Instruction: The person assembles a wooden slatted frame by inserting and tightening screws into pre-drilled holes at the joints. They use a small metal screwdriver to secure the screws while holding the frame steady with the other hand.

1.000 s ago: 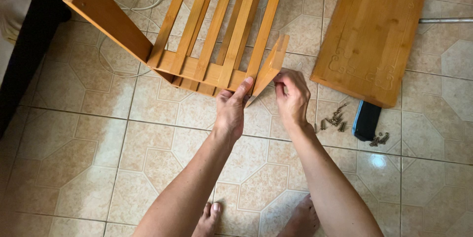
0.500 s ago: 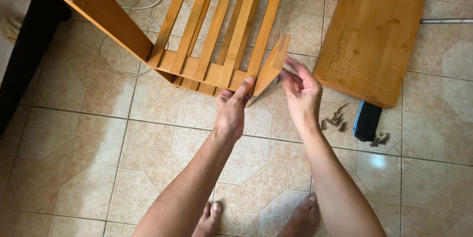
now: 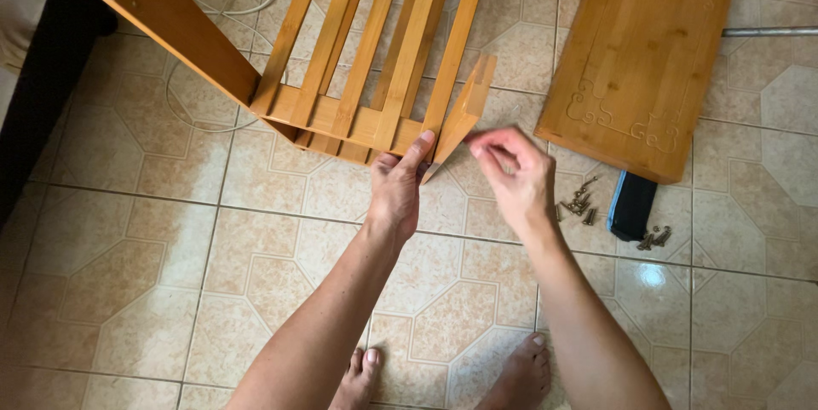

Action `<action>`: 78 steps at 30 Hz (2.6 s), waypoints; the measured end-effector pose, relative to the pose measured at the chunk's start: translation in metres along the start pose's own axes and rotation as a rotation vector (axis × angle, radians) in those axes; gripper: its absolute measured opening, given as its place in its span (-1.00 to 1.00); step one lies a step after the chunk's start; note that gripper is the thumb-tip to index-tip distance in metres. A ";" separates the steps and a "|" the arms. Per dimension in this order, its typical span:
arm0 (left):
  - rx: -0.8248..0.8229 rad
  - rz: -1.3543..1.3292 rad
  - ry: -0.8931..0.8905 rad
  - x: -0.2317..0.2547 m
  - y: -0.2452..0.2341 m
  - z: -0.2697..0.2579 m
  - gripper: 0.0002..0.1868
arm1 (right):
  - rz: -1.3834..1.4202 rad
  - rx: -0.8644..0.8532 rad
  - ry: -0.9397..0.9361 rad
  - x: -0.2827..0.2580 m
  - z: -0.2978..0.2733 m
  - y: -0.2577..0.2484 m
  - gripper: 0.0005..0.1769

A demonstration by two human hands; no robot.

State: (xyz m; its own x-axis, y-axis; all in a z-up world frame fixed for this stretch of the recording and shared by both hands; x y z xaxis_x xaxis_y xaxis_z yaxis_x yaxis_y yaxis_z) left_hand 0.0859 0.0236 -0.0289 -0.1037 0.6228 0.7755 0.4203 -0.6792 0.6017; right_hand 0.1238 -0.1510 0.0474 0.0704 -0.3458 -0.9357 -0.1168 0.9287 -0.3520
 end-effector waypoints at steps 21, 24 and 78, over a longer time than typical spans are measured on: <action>-0.038 -0.038 0.031 0.002 0.003 0.001 -0.73 | 0.158 0.101 0.161 0.018 -0.004 0.018 -0.91; -0.014 -0.026 0.032 0.001 -0.004 0.004 -0.71 | 0.019 0.186 0.276 0.032 -0.007 -0.008 -0.92; -0.278 0.811 -0.117 -0.304 0.044 -0.046 -0.77 | 0.388 0.199 0.850 0.309 -0.094 -0.164 -0.73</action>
State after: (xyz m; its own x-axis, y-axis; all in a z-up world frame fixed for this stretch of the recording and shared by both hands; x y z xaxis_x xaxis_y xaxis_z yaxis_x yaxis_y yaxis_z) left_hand 0.0942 -0.2136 -0.2291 0.2328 -0.0694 0.9700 0.0874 -0.9919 -0.0919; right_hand 0.0713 -0.4229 -0.1861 -0.6900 0.0820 -0.7192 0.1957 0.9777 -0.0763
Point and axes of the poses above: each hand's wrist, its own z-axis towards the middle knuckle, its own y-axis out of the palm, x = y × z, the point moved 10 cm from there along z, towards the middle knuckle, and after that the axes turned 14 degrees about y, right-handed, at the moved point
